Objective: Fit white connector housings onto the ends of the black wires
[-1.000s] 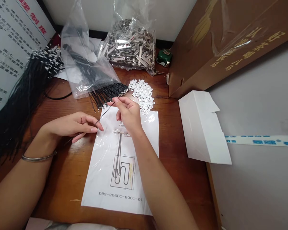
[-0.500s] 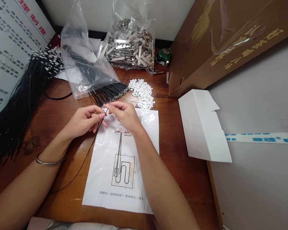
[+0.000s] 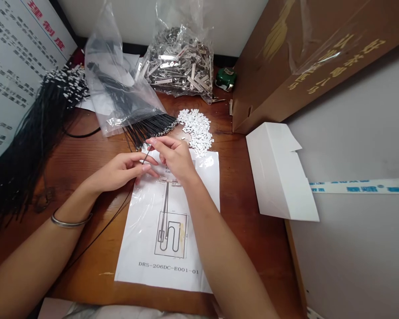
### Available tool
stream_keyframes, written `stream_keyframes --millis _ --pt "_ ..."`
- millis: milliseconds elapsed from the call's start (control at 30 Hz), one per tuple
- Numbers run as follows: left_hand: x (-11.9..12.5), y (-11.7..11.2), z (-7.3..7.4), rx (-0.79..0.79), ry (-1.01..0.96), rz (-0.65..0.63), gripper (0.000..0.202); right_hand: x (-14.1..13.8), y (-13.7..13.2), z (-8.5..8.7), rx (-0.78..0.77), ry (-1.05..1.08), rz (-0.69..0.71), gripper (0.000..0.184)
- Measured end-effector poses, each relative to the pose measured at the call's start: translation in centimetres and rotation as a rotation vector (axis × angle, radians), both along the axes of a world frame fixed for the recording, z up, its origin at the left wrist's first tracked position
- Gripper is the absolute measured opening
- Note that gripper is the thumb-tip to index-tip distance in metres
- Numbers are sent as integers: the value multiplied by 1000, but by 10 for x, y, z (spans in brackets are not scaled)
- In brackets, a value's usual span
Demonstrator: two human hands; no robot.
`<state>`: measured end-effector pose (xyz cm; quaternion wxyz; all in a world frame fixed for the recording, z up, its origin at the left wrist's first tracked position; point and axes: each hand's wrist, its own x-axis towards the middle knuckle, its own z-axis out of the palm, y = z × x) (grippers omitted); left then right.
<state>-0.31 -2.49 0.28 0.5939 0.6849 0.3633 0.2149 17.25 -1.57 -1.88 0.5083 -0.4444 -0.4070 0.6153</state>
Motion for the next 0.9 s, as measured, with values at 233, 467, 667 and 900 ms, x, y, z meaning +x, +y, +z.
stream_keyframes --millis 233,467,667,900 --pt "-3 3 -2 -51 -59 72 52 -2 0 -1 53 -19 61 23" --pt "-2 2 -4 -49 -74 125 48 -6 -4 5 79 -54 95 16" --pt "-1 1 -5 -69 -141 174 48 -4 -4 2 60 -22 53 21" --pt "10 4 -7 -185 -252 172 50 -3 -3 0 106 54 35 17"
